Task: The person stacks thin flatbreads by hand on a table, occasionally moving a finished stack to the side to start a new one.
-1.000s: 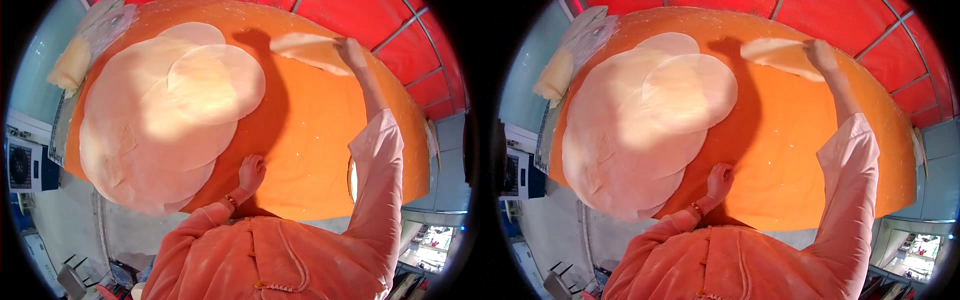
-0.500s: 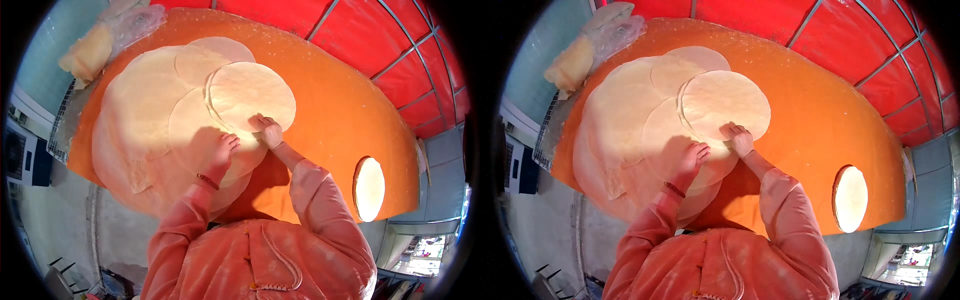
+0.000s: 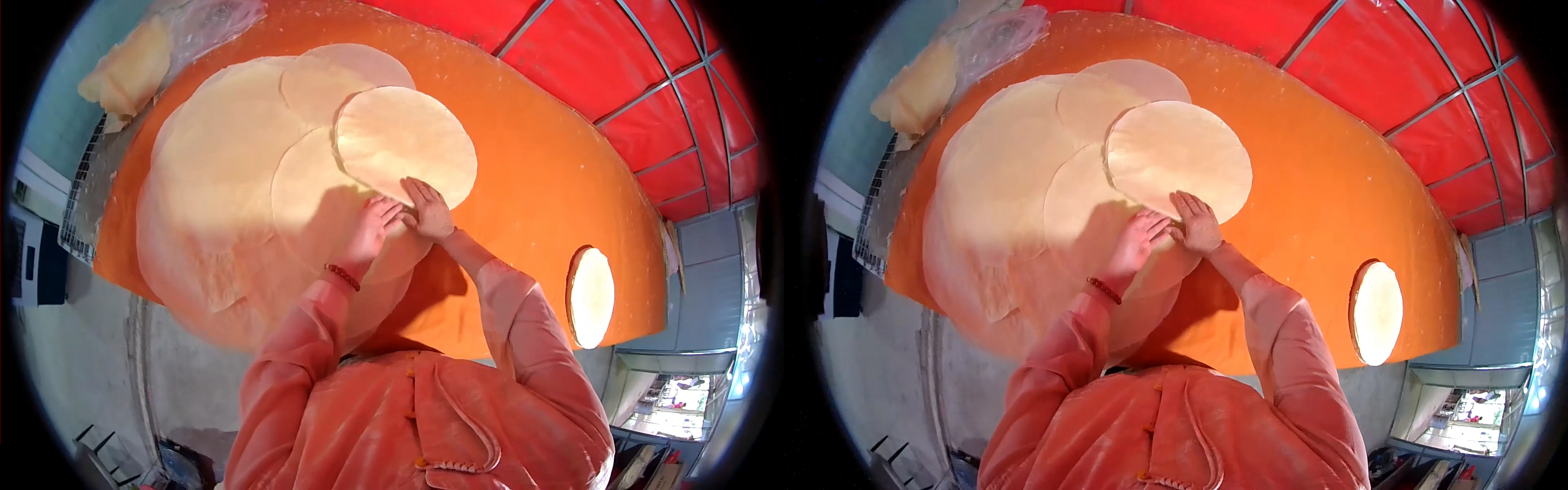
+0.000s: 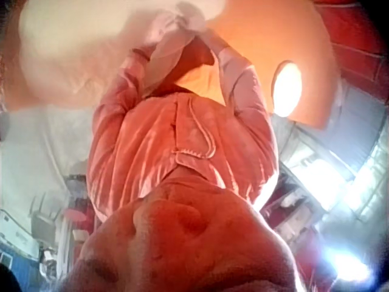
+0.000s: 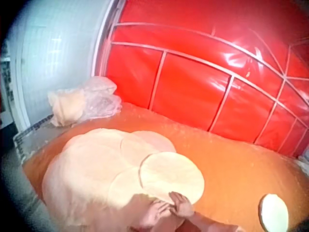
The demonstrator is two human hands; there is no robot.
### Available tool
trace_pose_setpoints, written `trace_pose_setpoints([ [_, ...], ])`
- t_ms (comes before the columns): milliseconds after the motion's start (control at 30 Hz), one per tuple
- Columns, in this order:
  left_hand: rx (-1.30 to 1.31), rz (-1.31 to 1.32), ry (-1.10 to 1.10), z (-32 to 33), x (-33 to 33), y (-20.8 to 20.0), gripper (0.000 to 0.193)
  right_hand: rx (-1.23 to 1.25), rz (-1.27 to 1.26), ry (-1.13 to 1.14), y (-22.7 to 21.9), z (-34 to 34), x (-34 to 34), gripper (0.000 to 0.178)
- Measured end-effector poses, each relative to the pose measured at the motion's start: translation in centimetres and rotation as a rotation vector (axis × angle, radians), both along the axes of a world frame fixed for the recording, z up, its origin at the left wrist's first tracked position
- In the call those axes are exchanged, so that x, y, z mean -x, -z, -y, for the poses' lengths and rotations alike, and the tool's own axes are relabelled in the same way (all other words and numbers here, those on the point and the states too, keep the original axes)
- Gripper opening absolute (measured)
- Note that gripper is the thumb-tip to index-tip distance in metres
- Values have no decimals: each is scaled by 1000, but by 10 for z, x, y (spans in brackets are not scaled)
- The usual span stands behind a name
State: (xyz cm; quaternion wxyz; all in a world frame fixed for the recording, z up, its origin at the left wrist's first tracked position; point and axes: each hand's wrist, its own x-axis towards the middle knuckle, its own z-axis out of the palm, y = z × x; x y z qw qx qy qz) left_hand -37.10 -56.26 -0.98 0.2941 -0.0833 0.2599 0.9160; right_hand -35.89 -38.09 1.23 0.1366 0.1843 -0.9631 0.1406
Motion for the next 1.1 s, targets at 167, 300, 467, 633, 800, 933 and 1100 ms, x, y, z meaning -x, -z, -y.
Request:
trace_pose_setpoints([
  [167,46,-141,59,0,-22,-50,41,216,145,203,-28,-33,43,32],
  [300,674,-337,-359,54,-80,-19,42,-68,-78,202,-130,3,51,26],
  [467,561,-29,-440,113,-157,-36,46,126,-214,-19,-63,53,-49,29],
  [633,457,-3,-426,105,-159,-34,40,-64,-305,-91,-6,85,-93,26],
  [800,293,79,-450,117,-150,-35,32,-44,-200,-82,-14,101,-82,18],
  [933,548,-239,-310,122,-143,-8,18,-228,-158,52,13,132,-91,24],
  [1100,253,-123,-319,123,-139,-10,13,-134,-198,-34,14,120,-110,48],
])
